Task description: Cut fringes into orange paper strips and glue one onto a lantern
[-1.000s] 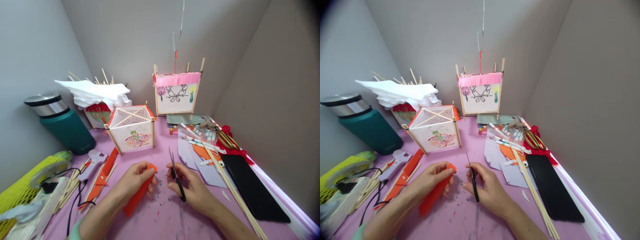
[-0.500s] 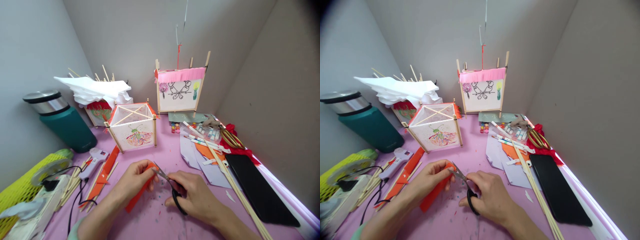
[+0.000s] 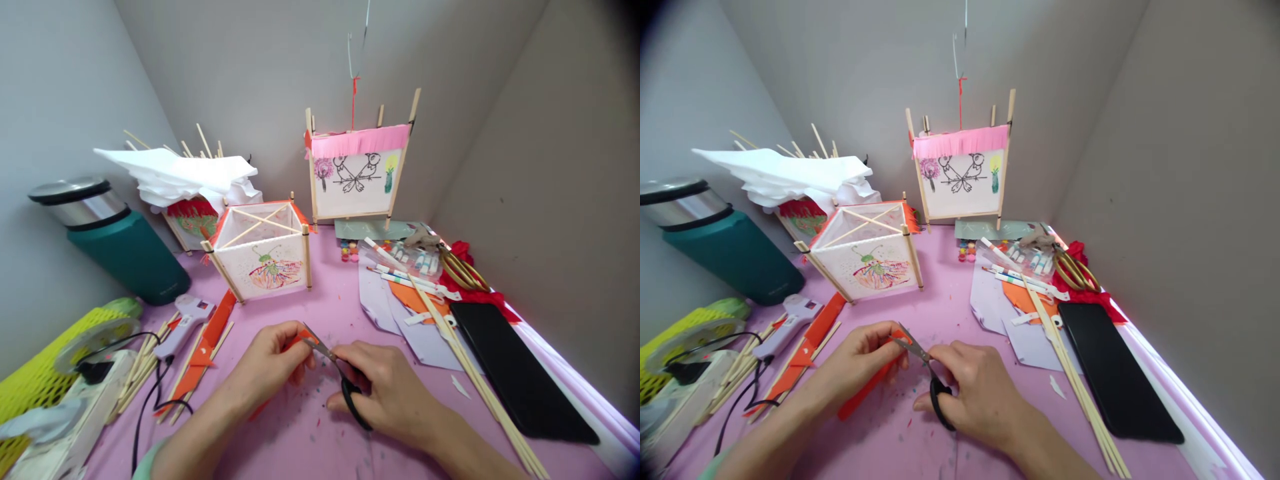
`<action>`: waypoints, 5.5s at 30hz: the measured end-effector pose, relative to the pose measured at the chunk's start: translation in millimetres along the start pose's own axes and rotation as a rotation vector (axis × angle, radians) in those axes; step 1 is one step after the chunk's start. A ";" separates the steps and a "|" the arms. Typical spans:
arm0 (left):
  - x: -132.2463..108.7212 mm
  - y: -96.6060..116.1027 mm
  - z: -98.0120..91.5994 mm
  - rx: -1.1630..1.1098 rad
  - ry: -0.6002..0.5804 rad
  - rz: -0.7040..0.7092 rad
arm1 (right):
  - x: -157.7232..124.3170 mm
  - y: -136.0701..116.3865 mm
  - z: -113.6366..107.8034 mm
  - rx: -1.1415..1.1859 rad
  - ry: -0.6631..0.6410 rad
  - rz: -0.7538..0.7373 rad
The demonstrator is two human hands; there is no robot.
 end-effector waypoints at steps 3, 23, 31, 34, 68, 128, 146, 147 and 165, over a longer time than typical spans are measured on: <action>0.2 1.0 -0.3 0.009 0.012 -0.003 | -0.4 -0.8 0.0 0.026 -0.013 0.010; -1.4 0.3 2.4 0.055 0.000 0.013 | 0.1 -3.9 -3.7 -0.003 0.000 0.006; -1.5 -0.6 3.2 -0.015 -0.033 -0.001 | -0.8 -4.1 -0.6 -0.020 -0.010 0.002; -2.2 -0.5 2.8 -0.022 -0.038 -0.002 | -1.3 -5.2 -0.8 -0.008 0.000 0.000; -2.4 -1.3 1.0 -0.102 -0.072 0.033 | -2.5 0.8 0.7 -0.050 0.029 -0.028; -2.7 -5.3 7.9 -0.070 -0.168 0.028 | -2.0 -2.2 3.6 -0.021 0.021 0.005; -3.5 2.3 0.1 -0.136 -0.032 0.060 | -1.8 -2.1 -0.2 -0.081 0.046 0.029; -3.4 1.9 0.2 -0.133 -0.033 0.062 | -2.0 -2.2 0.3 -0.078 0.043 0.029; -5.0 1.2 3.6 -0.040 -0.005 0.089 | -2.4 -2.3 3.3 -0.033 0.058 0.046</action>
Point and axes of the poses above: each hand's wrist, its own x-axis towards the middle knuckle, its own z-axis out of the palm, y = z × x, the point moved 5 cm from there along x, towards the middle knuckle, and after that the axes turned 14 degrees about -z, right-handed, at the moved point
